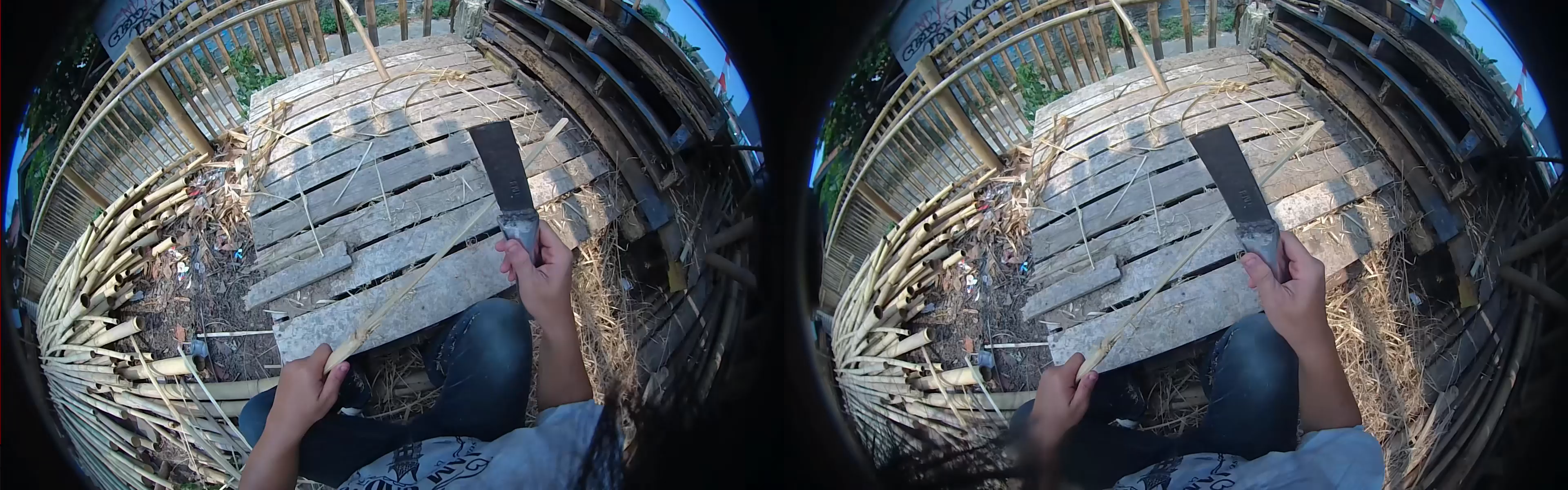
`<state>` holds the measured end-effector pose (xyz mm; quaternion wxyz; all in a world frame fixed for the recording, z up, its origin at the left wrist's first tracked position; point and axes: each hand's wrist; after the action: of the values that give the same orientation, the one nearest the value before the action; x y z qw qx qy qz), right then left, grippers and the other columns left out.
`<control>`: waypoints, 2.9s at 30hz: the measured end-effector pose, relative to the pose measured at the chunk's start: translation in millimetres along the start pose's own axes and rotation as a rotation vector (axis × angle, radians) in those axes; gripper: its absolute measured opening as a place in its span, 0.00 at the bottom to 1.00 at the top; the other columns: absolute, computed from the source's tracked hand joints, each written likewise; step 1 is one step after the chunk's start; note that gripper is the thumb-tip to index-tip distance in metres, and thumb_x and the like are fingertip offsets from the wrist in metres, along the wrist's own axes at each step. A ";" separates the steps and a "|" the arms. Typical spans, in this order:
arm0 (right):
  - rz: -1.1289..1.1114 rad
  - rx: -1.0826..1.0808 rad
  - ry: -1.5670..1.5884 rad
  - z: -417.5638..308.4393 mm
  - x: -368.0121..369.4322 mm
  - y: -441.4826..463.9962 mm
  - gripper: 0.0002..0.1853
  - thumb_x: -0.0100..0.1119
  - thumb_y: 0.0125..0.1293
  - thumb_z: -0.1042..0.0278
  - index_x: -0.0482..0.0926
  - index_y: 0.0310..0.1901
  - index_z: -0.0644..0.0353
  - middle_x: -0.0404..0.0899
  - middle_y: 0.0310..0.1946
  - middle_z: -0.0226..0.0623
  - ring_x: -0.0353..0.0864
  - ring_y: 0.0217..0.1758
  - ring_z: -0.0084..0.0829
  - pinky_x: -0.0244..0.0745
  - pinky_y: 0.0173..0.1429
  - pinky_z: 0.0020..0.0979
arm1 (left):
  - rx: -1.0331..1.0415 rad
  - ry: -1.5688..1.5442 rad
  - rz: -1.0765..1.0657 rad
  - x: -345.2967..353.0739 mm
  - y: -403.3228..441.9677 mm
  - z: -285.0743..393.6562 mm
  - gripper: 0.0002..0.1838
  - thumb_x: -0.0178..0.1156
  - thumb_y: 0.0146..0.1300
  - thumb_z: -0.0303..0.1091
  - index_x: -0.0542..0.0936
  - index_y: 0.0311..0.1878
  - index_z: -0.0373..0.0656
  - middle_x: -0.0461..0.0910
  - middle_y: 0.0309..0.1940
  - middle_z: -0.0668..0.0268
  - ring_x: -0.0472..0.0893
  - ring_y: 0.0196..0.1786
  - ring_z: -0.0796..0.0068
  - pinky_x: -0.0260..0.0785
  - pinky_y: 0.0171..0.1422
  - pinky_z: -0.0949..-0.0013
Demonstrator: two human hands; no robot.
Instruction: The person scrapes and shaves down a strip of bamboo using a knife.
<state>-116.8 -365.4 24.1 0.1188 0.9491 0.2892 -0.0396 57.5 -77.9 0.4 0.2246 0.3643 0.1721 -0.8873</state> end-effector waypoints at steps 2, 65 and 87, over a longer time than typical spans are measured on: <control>0.073 0.039 -0.091 -10.6 -30.7 -9.4 0.11 0.56 0.74 0.62 0.76 0.40 0.62 0.76 0.25 0.26 0.71 0.24 0.13 0.65 0.26 0.18 | 0.022 0.021 -0.082 1.1 -2.6 6.9 0.13 0.58 0.68 0.36 0.72 0.33 0.37 0.72 0.17 0.49 0.75 0.23 0.43 0.65 0.29 0.50; 0.311 0.489 -0.613 29.7 -149.1 -123.4 0.16 0.53 0.76 0.57 0.77 0.43 0.64 0.72 0.18 0.27 0.72 0.19 0.18 0.66 0.23 0.27 | 0.393 0.315 -0.206 69.1 -1.5 16.3 0.15 0.68 0.58 0.39 0.73 0.30 0.41 0.71 0.22 0.61 0.75 0.24 0.57 0.66 0.28 0.57; 0.307 0.702 -0.424 32.6 -130.7 -135.1 0.15 0.46 0.79 0.55 0.70 0.42 0.59 0.70 0.16 0.29 0.69 0.12 0.21 0.65 0.15 0.24 | 0.287 0.331 -0.259 62.6 -5.4 19.5 0.11 0.65 0.63 0.36 0.73 0.35 0.42 0.76 0.22 0.59 0.80 0.26 0.54 0.70 0.30 0.53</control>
<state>-300.8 -335.4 -16.1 -0.1497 0.9348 0.0832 -0.3113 4.0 -99.6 -30.9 0.0239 0.5078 0.1240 -0.8522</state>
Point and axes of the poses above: each hand's wrist, its own y-axis towards the middle knuckle, its own x-axis out of the palm, z = x × y
